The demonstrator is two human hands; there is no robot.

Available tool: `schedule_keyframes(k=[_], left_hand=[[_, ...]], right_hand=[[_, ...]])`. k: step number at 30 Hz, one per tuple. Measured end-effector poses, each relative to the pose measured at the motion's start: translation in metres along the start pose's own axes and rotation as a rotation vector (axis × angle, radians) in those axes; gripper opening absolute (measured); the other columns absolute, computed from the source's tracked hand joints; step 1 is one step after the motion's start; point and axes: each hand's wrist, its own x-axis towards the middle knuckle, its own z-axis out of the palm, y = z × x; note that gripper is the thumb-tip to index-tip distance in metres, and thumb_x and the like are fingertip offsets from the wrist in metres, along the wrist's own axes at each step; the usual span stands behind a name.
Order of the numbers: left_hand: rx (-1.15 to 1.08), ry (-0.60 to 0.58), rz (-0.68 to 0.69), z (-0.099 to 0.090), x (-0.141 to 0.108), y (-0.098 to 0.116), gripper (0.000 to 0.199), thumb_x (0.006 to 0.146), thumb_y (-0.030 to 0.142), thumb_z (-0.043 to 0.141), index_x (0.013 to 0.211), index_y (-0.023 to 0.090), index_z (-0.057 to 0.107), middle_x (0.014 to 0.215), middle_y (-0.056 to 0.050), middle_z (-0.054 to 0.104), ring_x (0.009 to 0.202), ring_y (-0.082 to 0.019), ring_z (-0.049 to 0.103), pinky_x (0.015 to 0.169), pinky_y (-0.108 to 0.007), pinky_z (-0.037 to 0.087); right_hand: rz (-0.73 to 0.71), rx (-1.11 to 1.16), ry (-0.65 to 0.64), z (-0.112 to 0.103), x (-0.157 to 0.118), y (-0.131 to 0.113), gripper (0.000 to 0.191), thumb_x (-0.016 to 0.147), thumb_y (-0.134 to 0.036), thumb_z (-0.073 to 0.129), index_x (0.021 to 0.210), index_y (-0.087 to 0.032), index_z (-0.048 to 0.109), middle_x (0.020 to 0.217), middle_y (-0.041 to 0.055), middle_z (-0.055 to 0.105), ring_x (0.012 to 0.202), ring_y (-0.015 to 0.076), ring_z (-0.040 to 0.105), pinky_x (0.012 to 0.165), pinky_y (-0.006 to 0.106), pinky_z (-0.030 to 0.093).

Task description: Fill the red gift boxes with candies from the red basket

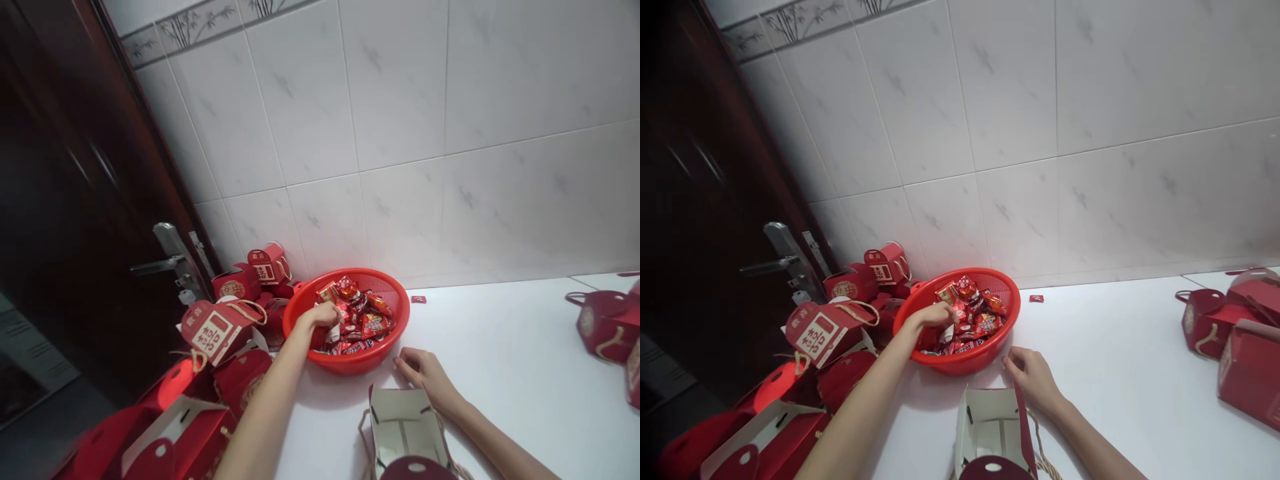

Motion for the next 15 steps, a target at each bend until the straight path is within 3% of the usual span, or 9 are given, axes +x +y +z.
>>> schedule_keyframes(k=[6, 9, 13, 15], left_hand=[[0.02, -0.084, -0.092, 0.001, -0.003, 0.002, 0.032, 0.044, 0.0, 0.063, 0.067, 0.017, 0.074, 0.049, 0.003, 0.06, 0.05, -0.015, 0.056, 0.05, -0.023, 0.043], [0.002, -0.063, -0.087, 0.0, -0.005, 0.003, 0.029, 0.039, -0.001, 0.071, 0.061, 0.018, 0.073, 0.05, 0.004, 0.061, 0.053, -0.016, 0.058, 0.053, -0.024, 0.044], [-0.078, 0.079, -0.027, -0.006, -0.007, 0.009, 0.011, 0.057, 0.011, 0.07, 0.066, 0.015, 0.074, 0.06, 0.0, 0.066, 0.065, -0.018, 0.064, 0.06, -0.025, 0.047], [-0.119, 0.153, 0.021, -0.01, -0.009, 0.015, 0.015, 0.068, 0.016, 0.065, 0.078, 0.014, 0.076, 0.071, -0.002, 0.071, 0.072, -0.018, 0.065, 0.064, -0.025, 0.048]], right_hand=[[0.0, -0.015, -0.011, -0.001, -0.001, -0.004, 0.039, 0.084, -0.05, 0.046, 0.057, -0.022, 0.044, 0.054, 0.0004, 0.05, 0.054, 0.0155, 0.042, 0.052, 0.027, 0.03], [0.0, -0.015, -0.015, -0.003, -0.001, -0.006, 0.04, 0.085, -0.05, 0.045, 0.057, -0.022, 0.045, 0.054, 0.001, 0.052, 0.055, 0.0156, 0.043, 0.052, 0.027, 0.031], [0.007, 0.001, 0.0, -0.004, 0.0, -0.007, 0.04, 0.084, -0.051, 0.046, 0.056, -0.022, 0.046, 0.053, 0.0005, 0.051, 0.055, 0.0155, 0.043, 0.053, 0.027, 0.032], [0.014, 0.024, 0.008, -0.004, -0.001, -0.007, 0.04, 0.084, -0.051, 0.047, 0.056, -0.021, 0.047, 0.053, 0.0005, 0.051, 0.055, 0.0155, 0.044, 0.053, 0.027, 0.032]])
